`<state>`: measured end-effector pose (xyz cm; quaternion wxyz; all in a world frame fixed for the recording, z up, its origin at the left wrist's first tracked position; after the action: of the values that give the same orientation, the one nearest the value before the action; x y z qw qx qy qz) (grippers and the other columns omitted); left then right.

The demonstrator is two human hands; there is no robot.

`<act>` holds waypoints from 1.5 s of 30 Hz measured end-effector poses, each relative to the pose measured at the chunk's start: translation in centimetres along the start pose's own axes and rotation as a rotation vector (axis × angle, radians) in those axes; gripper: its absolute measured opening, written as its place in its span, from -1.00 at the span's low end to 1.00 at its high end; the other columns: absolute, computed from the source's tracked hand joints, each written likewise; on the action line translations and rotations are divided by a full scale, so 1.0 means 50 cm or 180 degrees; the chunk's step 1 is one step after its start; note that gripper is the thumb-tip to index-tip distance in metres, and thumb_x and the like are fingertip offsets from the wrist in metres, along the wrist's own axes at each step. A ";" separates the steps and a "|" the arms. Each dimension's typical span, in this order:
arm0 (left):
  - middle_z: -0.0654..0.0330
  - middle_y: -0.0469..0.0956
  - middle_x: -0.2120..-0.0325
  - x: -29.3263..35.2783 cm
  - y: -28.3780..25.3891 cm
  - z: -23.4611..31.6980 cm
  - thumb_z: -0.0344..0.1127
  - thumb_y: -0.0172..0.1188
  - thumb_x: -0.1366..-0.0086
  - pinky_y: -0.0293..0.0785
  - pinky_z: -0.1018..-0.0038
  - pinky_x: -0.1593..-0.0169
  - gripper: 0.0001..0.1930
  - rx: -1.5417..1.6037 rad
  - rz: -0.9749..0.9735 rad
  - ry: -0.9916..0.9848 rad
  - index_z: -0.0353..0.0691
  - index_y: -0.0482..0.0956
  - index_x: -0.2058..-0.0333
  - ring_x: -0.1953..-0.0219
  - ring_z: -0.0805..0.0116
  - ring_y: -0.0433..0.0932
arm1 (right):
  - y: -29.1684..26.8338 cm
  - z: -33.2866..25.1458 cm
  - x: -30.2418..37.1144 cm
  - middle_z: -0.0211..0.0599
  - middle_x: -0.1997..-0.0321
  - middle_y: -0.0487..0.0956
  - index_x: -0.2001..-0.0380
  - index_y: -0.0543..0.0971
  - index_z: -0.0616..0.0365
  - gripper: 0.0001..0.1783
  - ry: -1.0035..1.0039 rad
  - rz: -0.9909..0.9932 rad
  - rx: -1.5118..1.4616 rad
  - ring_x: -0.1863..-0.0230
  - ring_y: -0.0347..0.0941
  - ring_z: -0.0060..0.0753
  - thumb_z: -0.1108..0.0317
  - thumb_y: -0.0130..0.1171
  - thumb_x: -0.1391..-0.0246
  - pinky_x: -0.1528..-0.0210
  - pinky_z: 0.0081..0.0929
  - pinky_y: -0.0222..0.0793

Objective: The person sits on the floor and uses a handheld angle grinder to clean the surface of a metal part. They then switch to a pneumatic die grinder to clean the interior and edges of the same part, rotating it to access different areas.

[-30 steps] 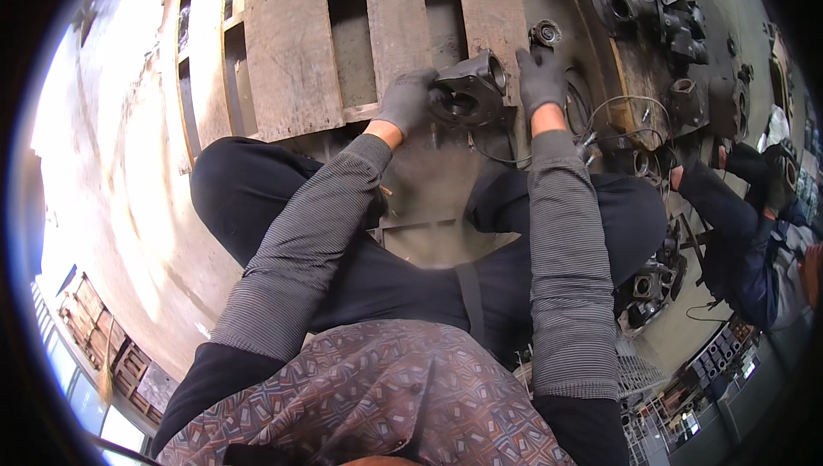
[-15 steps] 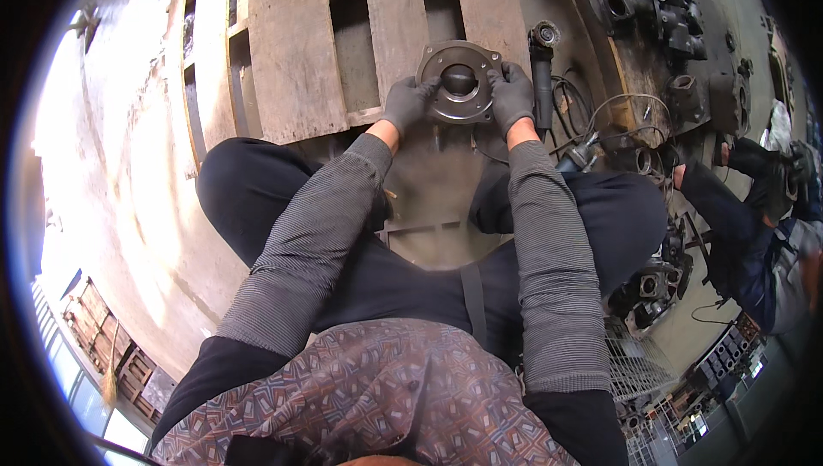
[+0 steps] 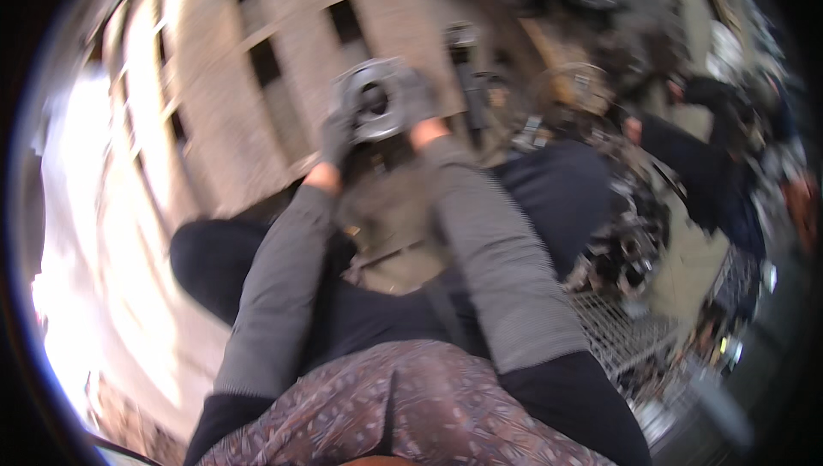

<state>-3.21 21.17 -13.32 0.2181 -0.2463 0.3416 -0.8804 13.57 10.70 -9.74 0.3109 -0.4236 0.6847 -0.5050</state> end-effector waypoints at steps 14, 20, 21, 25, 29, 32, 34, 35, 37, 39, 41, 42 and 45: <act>0.00 0.68 0.20 0.016 -0.029 0.023 -0.16 0.27 -0.46 0.74 0.39 0.53 -0.57 0.3611 -0.0583 -0.1308 -0.36 0.53 -0.13 0.44 0.22 0.72 | -0.066 -0.062 0.017 0.12 0.00 0.64 -0.02 0.58 0.12 -0.67 0.2497 0.0662 -0.1659 -0.08 0.55 0.24 0.19 0.08 -0.31 -0.15 0.04 0.45; 0.01 0.67 0.21 0.032 -0.050 0.042 -0.04 0.35 -0.40 0.57 0.41 0.54 -0.46 0.2532 -0.0184 -0.1625 -0.38 0.50 -0.11 0.42 0.25 0.70 | -0.223 -0.130 0.003 0.06 -0.19 0.51 -0.27 0.41 0.12 -0.45 0.2537 0.0783 -0.1180 -0.21 0.47 0.11 0.21 0.13 -0.25 -0.26 -0.02 0.37; -0.08 0.67 0.16 0.038 -0.056 0.041 0.01 0.38 -0.36 0.61 0.33 0.35 -0.37 0.2328 -0.0237 -0.1772 -0.45 0.47 -0.11 0.28 0.15 0.71 | -0.269 -0.152 0.005 0.06 -0.14 0.55 -0.22 0.45 0.15 -0.49 0.2137 0.1203 -0.1470 -0.17 0.50 0.09 0.24 0.15 -0.24 -0.24 -0.05 0.40; -0.25 0.61 0.03 0.056 -0.120 0.070 -0.05 0.38 -0.35 0.51 0.19 -0.10 -0.36 0.1273 0.0938 -0.1250 -0.50 0.42 -0.14 -0.03 -0.05 0.61 | -0.480 -0.226 0.063 -0.02 0.06 0.68 -0.04 0.60 0.20 -0.66 0.0787 0.2141 -0.2771 0.04 0.65 -0.05 0.30 0.28 -0.25 -0.02 -0.20 0.55; -0.14 0.57 -0.03 0.074 -0.213 0.129 -0.24 0.29 -0.42 0.44 0.25 -0.18 -0.50 0.1320 0.1541 -0.0320 -0.48 0.42 -0.16 -0.06 0.07 0.55 | -0.660 -0.216 0.215 -0.10 0.07 0.71 -0.05 0.63 0.18 -0.72 -0.0008 0.2850 -0.2119 0.09 0.68 -0.21 0.40 0.21 -0.31 0.03 -0.37 0.60; -0.01 0.61 0.03 0.098 -0.269 0.165 -0.29 0.27 -0.42 0.52 0.34 -0.07 -0.59 0.1997 0.1609 -0.0066 -0.43 0.48 -0.12 0.03 0.20 0.60 | -0.688 -0.143 0.349 -0.25 -0.02 0.71 -0.10 0.63 0.16 -0.71 0.0203 0.2900 -0.2263 0.01 0.66 -0.40 0.43 0.19 -0.37 0.00 -0.47 0.63; 0.07 0.63 0.08 0.134 -0.294 0.184 -0.29 0.24 -0.45 0.53 0.41 0.00 -0.64 0.2679 0.1532 0.0138 -0.40 0.51 -0.09 0.07 0.31 0.61 | -0.639 -0.063 0.432 -0.31 -0.01 0.70 -0.09 0.63 0.20 -0.73 0.0845 0.2675 -0.2991 0.03 0.65 -0.43 0.43 0.19 -0.38 0.02 -0.48 0.63; 0.11 0.64 0.11 0.153 -0.307 0.191 -0.29 0.23 -0.47 0.53 0.45 0.03 -0.67 0.2981 0.1473 0.0034 -0.38 0.52 -0.08 0.09 0.36 0.61 | -0.592 -0.020 0.476 -0.32 0.00 0.69 -0.07 0.63 0.20 -0.74 0.1489 0.2554 -0.3353 0.05 0.63 -0.46 0.43 0.21 -0.36 0.03 -0.47 0.63; 0.16 0.64 0.15 0.193 -0.339 0.210 -0.28 0.19 -0.50 0.53 0.50 0.07 -0.71 0.3266 0.1517 0.0308 -0.35 0.54 -0.06 0.13 0.43 0.60 | -0.480 0.064 0.563 -0.35 0.07 0.68 -0.02 0.64 0.19 -0.77 0.1985 0.2551 -0.3665 0.14 0.61 -0.51 0.41 0.23 -0.33 0.12 -0.44 0.61; 0.18 0.65 0.19 0.242 -0.373 0.219 -0.27 0.14 -0.55 0.53 0.53 0.12 -0.74 0.3257 0.1498 0.0362 -0.35 0.55 -0.03 0.19 0.44 0.60 | -0.349 0.144 0.670 -0.37 0.21 0.68 0.07 0.66 0.16 -0.81 0.2321 0.2516 -0.4220 0.26 0.61 -0.50 0.35 0.21 -0.32 0.24 -0.42 0.57; 0.10 0.67 0.14 0.279 -0.405 0.227 -0.26 0.13 -0.55 0.62 0.46 0.00 -0.70 0.3282 0.1503 0.0349 -0.39 0.54 -0.07 0.11 0.34 0.67 | -0.219 0.212 0.792 -0.36 0.34 0.66 0.20 0.65 0.11 -0.83 0.3201 0.2570 -0.4746 0.37 0.61 -0.42 0.28 0.16 -0.33 0.31 -0.43 0.50; 0.06 0.67 0.11 0.297 -0.420 0.229 -0.27 0.12 -0.55 0.64 0.42 -0.06 -0.68 0.3293 0.1537 0.0436 -0.40 0.53 -0.09 0.07 0.30 0.68 | -0.160 0.232 0.860 -0.36 0.40 0.65 0.28 0.63 0.08 -0.81 0.3731 0.2707 -0.4666 0.41 0.61 -0.37 0.25 0.12 -0.33 0.34 -0.44 0.47; 0.00 0.64 -0.01 0.341 -0.450 0.232 -0.31 0.12 -0.55 0.65 0.37 -0.14 -0.63 0.3291 0.1579 0.0398 -0.44 0.49 -0.18 -0.03 0.23 0.69 | -0.031 0.269 0.997 -0.37 0.50 0.57 0.43 0.53 0.01 -0.80 0.4333 0.2778 -0.5399 0.47 0.58 -0.33 0.25 0.11 -0.30 0.37 -0.42 0.45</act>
<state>-14.65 21.10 14.97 0.4894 0.0324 -0.0733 -0.8683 3.16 -39.83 -12.13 -0.3549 0.1332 0.9146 0.1404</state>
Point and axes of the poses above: each hand's wrist, its own x-axis away from the middle knuckle, its own y-axis out of the palm, z = x × y, the point moved 2 cm from there along -x, towards the middle knuckle
